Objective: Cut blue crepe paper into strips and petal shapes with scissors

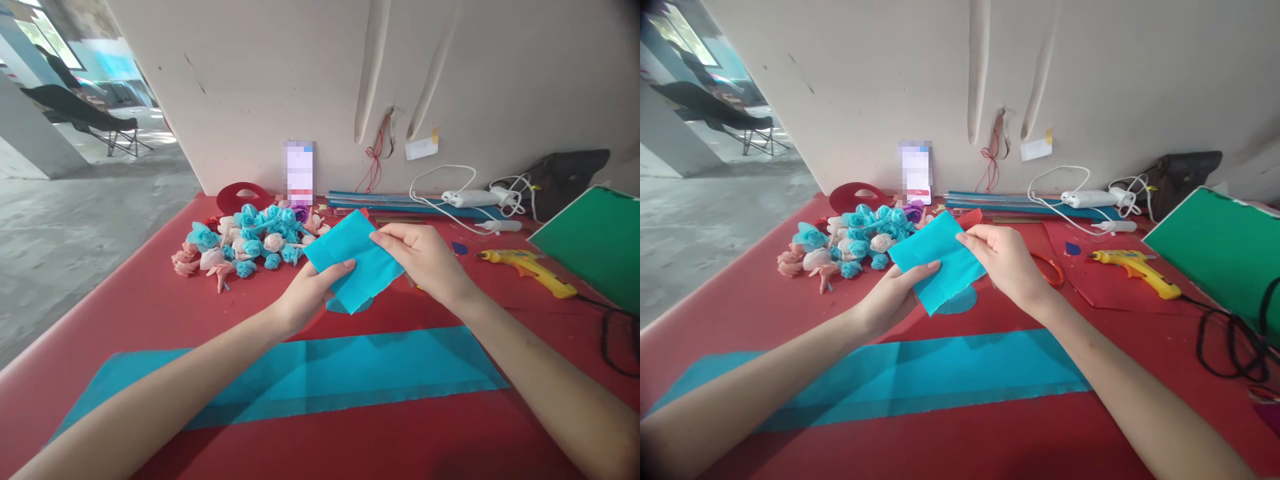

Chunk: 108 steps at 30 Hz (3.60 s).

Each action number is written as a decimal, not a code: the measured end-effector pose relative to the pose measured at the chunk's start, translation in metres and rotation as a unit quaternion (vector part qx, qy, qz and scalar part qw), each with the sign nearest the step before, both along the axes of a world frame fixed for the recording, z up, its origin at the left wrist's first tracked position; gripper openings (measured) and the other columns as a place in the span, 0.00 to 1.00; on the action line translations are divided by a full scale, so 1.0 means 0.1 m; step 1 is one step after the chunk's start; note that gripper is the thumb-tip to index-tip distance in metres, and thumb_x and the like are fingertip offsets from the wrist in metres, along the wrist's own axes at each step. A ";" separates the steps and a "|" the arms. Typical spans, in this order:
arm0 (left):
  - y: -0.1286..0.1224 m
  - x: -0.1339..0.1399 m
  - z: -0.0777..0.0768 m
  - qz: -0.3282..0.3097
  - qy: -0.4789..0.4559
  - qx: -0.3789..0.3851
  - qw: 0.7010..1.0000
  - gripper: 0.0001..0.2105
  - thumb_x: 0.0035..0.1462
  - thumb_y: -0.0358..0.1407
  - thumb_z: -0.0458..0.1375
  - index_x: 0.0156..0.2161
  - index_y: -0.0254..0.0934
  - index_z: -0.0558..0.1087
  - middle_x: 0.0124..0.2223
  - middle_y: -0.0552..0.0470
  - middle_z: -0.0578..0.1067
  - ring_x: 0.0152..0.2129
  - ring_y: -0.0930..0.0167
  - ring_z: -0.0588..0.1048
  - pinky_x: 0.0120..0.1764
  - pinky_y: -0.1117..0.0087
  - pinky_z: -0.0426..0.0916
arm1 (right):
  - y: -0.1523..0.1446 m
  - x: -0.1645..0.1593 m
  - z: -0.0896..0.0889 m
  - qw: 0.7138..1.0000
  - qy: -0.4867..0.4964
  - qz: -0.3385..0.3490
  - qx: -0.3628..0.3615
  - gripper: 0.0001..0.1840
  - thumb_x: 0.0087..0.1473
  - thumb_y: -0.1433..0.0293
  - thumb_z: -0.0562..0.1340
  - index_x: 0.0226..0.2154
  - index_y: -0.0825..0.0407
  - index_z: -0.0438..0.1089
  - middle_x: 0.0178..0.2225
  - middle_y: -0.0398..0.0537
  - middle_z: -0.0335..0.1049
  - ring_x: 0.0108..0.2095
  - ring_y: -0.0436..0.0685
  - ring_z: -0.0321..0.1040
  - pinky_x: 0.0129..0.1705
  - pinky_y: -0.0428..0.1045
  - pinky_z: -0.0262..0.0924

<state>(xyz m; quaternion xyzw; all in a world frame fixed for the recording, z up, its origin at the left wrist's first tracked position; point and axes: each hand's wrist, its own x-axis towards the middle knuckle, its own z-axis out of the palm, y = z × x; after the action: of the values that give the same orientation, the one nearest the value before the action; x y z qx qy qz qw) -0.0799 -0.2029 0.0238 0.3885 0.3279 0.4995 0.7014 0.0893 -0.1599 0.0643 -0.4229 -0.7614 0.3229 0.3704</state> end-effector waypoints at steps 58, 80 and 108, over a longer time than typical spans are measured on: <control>-0.57 -0.38 -0.14 0.053 0.096 -0.161 0.981 0.21 0.47 0.38 0.67 0.48 0.37 0.72 0.45 0.43 0.78 0.38 0.60 0.78 0.44 0.60 0.72 | -0.19 0.63 -0.36 0.932 0.247 0.012 -0.264 0.11 0.50 0.64 0.60 0.23 0.49 0.58 0.17 0.37 0.57 0.15 0.46 0.50 0.18 0.46 0.51; -0.03 -0.27 -0.03 0.266 -0.064 -0.025 0.962 0.06 0.52 0.33 0.62 0.30 0.34 0.70 0.28 0.56 0.76 0.23 0.77 0.73 0.32 0.76 0.71 | -0.85 0.15 -0.77 0.686 0.294 0.330 -0.578 0.32 0.31 0.68 0.56 0.46 0.40 0.61 0.36 0.52 0.76 0.19 0.59 0.70 0.18 0.52 0.64; -0.12 -0.36 -0.05 0.106 0.078 0.041 0.990 0.24 0.49 0.43 0.65 0.51 0.39 0.70 0.49 0.47 0.76 0.46 0.59 0.74 0.48 0.60 0.71 | -0.83 0.19 -0.58 0.730 0.355 0.352 -0.466 0.21 0.50 0.74 0.56 0.48 0.45 0.65 0.41 0.52 0.75 0.28 0.53 0.73 0.31 0.49 0.64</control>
<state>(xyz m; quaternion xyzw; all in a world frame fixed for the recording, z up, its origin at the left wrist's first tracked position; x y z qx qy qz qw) -0.1159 -0.2152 0.0192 0.4178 0.3998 0.5524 0.6004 0.1087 -0.2427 0.0064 -0.0992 -0.4227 0.8709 0.2302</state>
